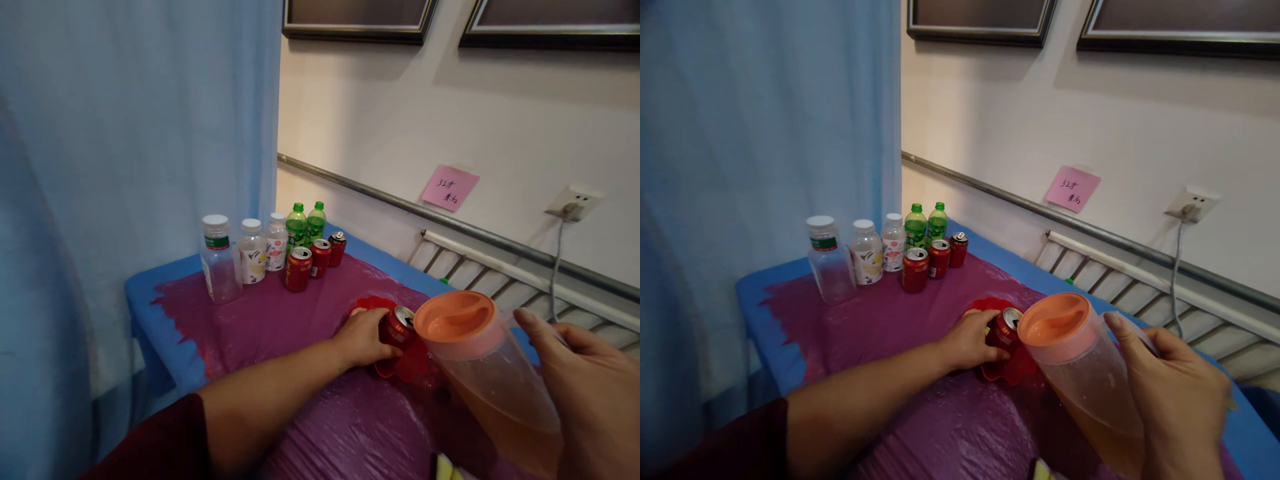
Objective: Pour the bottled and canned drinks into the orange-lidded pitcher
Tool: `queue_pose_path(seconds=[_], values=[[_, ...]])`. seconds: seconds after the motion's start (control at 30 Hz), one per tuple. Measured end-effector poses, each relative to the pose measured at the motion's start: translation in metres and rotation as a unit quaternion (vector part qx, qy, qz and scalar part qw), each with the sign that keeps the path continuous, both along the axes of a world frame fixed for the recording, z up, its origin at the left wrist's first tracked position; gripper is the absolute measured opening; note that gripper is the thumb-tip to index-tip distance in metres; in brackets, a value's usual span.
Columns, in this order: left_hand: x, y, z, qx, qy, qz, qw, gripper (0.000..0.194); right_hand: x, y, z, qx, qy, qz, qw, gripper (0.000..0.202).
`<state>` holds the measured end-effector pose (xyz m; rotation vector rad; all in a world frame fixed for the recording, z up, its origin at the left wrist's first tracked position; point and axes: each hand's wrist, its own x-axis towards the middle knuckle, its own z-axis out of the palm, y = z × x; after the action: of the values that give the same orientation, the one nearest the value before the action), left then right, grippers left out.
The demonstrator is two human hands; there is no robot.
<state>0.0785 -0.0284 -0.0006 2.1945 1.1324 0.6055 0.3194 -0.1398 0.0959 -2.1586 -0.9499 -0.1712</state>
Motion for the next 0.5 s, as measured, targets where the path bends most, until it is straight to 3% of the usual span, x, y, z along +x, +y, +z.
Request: queue_pose_path(seconds=[0.2, 0.5], values=[[0.0002, 0.0003, -0.0015, 0.008, -0.005, -0.005, 1.0, 0.068, -0.0019, -0.0008, 0.0019, -0.008, 0.064, -0.027, 0.998, 0.049], [0.0002, 0.0003, -0.0012, 0.001, -0.002, -0.004, 1.0, 0.068, -0.0035, -0.0011, 0.0033, -0.016, 0.031, -0.019, 0.999, 0.049]])
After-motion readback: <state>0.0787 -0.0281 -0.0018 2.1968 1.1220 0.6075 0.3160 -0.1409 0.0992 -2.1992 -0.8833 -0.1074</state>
